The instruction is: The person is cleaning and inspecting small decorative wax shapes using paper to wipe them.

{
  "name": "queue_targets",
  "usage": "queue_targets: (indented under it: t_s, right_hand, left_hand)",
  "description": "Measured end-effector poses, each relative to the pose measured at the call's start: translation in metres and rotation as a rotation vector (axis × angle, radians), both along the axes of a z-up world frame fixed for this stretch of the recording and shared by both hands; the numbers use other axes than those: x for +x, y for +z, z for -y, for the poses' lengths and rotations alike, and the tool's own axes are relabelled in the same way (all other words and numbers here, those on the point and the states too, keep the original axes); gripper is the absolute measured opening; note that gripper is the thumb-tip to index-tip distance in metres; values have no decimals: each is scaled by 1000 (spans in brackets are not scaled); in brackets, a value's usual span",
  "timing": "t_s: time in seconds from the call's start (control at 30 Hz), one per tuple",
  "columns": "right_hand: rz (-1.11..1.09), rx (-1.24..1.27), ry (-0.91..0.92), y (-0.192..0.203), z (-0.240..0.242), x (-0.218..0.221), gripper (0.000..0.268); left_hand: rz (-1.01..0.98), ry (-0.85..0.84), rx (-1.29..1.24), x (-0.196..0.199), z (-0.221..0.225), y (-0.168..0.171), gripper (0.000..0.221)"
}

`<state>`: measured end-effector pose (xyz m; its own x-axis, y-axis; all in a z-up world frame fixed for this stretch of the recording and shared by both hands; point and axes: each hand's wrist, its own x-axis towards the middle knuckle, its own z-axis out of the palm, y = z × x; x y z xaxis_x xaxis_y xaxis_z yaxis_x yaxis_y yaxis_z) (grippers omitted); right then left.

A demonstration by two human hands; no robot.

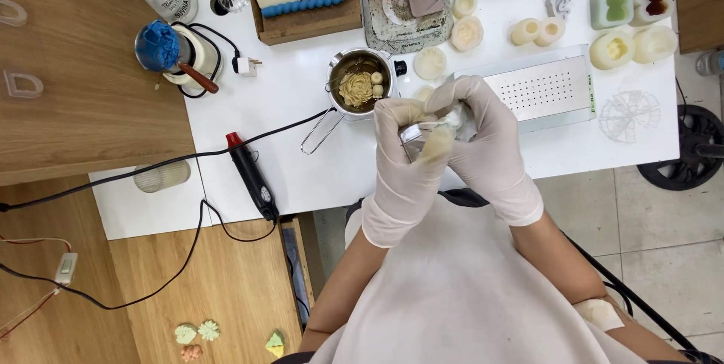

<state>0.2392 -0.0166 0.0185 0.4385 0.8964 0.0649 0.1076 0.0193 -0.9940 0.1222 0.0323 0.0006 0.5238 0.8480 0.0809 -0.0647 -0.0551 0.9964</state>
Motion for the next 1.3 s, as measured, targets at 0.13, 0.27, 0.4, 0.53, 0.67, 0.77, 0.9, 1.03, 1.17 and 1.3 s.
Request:
queue_targets:
  t_s: [0.13, 0.27, 0.4, 0.53, 0.67, 0.77, 0.9, 1.03, 1.17, 1.3]
  right_hand:
    - [-15, 31, -56, -3, 2, -6, 32]
    - [33, 80, -96, 0, 0, -5, 37]
    - [92, 36, -67, 9, 2, 0, 40]
    - [179, 0, -48, 11, 13, -1, 38]
    - [312, 75, -133, 24, 18, -12, 32]
    - [403, 130, -231, 24, 18, -22, 31]
    - [472, 158, -330, 16, 21, -27, 29]
    - [496, 159, -342, 14, 22, -27, 26]
    - [377, 145, -284, 11, 21, -21, 27]
    - [-192, 129, -376, 4, 19, 5, 15]
  left_hand:
    - [92, 85, -167, 11, 0, 3, 36]
    - [34, 97, 80, 5, 0, 2, 38]
    - [-276, 62, -179, 6, 1, 20, 36]
    - [-106, -98, -153, -3, -3, 27, 40]
    - [-183, -170, -95, -3, 2, 28, 48]
    - [-272, -141, 11, -4, 3, 34, 43]
    - [-248, -165, 83, -6, 2, 33, 31]
    - [-286, -196, 124, -6, 3, 28, 33]
    - [-246, -162, -43, -3, 2, 29, 38]
    - [-197, -98, -101, -3, -2, 28, 47]
